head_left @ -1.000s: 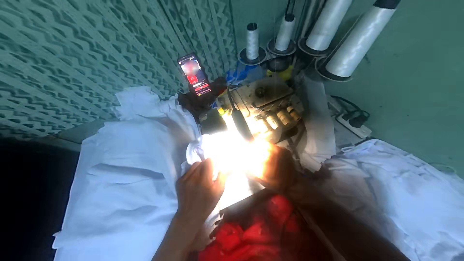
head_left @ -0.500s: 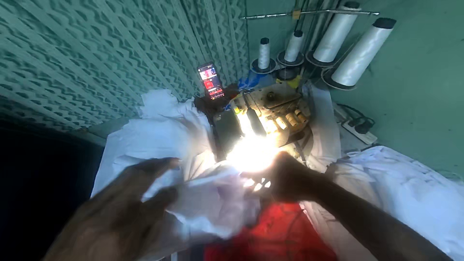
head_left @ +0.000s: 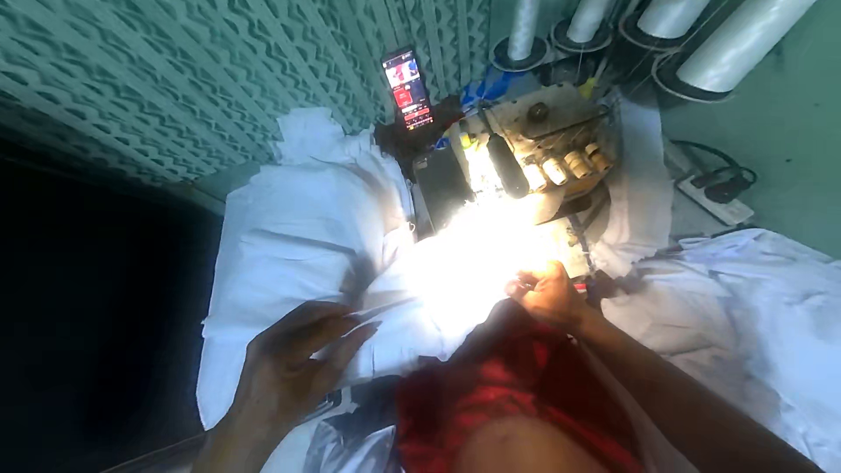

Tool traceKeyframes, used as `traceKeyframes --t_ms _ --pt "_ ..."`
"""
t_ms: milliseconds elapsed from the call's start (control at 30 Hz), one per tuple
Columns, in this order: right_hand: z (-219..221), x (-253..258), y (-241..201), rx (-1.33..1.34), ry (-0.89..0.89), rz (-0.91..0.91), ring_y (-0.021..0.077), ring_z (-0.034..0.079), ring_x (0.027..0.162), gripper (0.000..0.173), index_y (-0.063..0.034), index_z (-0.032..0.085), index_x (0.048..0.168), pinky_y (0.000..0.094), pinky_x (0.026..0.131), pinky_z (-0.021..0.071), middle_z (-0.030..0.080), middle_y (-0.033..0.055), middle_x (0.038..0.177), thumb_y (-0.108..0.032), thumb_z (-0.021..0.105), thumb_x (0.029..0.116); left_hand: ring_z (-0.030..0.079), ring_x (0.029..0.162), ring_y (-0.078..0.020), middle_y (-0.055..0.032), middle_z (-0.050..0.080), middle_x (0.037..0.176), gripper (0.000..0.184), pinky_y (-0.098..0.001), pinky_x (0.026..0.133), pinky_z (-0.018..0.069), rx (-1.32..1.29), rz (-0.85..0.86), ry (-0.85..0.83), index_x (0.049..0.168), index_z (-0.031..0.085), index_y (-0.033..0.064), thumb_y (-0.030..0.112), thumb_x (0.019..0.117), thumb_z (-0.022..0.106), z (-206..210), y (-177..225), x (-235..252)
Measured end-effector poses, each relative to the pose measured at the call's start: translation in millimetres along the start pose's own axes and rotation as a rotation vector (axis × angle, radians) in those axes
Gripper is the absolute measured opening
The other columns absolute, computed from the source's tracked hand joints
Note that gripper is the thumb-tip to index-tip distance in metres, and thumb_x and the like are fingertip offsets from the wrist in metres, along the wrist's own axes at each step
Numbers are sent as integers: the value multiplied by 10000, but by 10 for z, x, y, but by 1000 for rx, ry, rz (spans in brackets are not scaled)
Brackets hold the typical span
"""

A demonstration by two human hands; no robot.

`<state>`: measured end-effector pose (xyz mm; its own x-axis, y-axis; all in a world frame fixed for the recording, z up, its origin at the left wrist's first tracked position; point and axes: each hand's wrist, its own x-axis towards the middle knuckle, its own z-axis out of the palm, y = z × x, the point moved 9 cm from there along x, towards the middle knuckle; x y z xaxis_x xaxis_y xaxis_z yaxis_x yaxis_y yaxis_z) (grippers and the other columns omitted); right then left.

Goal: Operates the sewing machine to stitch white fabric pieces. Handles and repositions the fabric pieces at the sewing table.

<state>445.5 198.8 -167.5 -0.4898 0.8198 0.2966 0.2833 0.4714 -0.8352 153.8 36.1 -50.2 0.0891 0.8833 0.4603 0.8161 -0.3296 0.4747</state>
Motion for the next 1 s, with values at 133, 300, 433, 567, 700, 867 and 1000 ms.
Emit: traceKeyframes --t_ms 133,300,433,567,700,867,1000 --pt "-3 -78 3 43 89 9 -35 594 616 135 -56 679 824 144 581 513 662 -24 709 -181 719 855 708 954 -84 -25 752 972 177 -248 835 586 25 52 27 941 788 130 306 932 767 -13 106 -11" --pt "-15 -136 -26 -9 167 -18 -30 580 589 155 -44 665 828 140 565 498 649 -13 677 -183 731 846 705 906 -101 -37 743 903 181 -254 813 573 91 114 41 925 770 114 294 940 761 -13 240 -15" --pt "-31 -177 -47 -137 227 -83 29 631 616 239 -9 717 979 197 595 538 698 31 720 -231 724 889 692 872 -170 -95 705 879 220 -288 793 566 256 137 17 1011 696 62 275 969 731 23 404 -15" --pt "-101 -281 -122 -215 327 -176 52 653 628 242 -22 738 911 203 597 542 713 58 727 -256 687 948 678 868 -235 -119 702 875 240 -327 797 550 436 78 -55 1046 729 50 266 1015 630 134 416 13" --pt "-122 -418 -38 -91 388 -134 19 624 603 230 -18 714 921 182 567 530 699 33 724 -236 667 979 654 1099 -109 -42 689 1138 226 -277 941 557 19 -62 -6 1136 691 113 291 1026 606 133 142 134" --pt "107 -467 65 207 317 95 15 608 568 167 -33 710 939 205 530 545 677 -13 720 -193 671 970 705 892 -86 61 725 965 103 -305 818 610 -803 -364 301 1040 666 226 256 1041 568 480 -171 750" --pt "294 -421 74 409 218 319 74 598 493 147 -38 699 968 264 468 555 660 -5 695 -179 659 971 660 701 -67 37 697 852 108 -265 632 590 -822 -454 395 1051 701 153 237 1024 639 787 -138 1404"
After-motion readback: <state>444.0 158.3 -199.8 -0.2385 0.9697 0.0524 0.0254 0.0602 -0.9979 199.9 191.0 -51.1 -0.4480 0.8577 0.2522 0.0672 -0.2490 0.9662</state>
